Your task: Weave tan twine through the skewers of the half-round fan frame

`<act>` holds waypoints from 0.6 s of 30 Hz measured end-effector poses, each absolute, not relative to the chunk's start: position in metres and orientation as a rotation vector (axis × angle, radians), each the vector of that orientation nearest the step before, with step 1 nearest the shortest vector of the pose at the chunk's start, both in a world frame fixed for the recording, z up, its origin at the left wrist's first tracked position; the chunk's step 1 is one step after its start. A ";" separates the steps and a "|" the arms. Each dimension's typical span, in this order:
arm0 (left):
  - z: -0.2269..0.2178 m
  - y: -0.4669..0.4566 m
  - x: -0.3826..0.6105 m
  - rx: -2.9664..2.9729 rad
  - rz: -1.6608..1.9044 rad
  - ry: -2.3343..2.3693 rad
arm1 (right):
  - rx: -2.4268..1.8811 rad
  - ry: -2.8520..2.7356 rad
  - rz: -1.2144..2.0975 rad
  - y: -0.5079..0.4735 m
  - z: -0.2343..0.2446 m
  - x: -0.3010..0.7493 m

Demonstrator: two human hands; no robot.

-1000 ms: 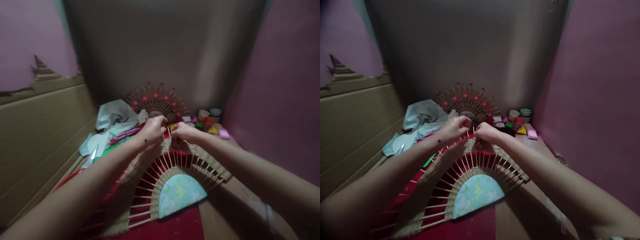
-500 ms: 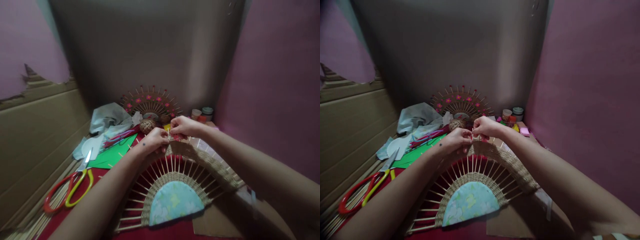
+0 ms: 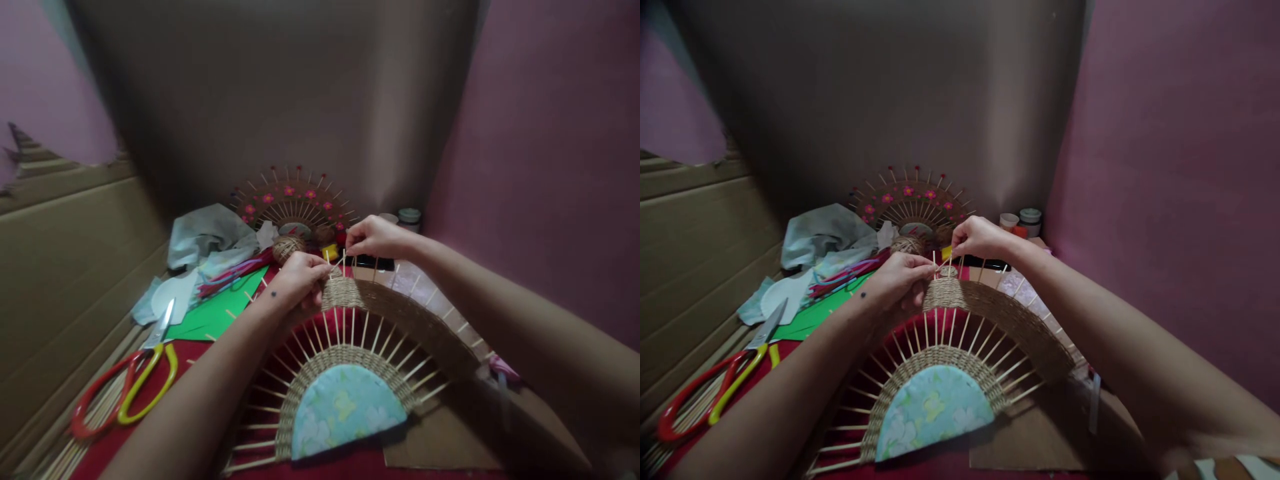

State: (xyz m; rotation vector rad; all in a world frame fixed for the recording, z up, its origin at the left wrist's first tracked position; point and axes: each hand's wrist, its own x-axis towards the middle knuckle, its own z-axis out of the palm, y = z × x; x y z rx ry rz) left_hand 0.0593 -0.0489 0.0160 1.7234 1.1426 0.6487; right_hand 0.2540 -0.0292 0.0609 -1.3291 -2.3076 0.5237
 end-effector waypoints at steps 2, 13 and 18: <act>0.017 -0.050 0.059 1.709 0.660 1.148 | -1.247 -2.316 0.413 -0.030 0.061 0.251; 0.029 -0.059 0.064 1.678 0.654 1.171 | -1.441 -2.446 0.339 -0.011 0.059 0.242; 0.030 -0.060 0.067 1.727 0.605 1.183 | -1.661 -2.395 0.643 -0.014 0.067 0.252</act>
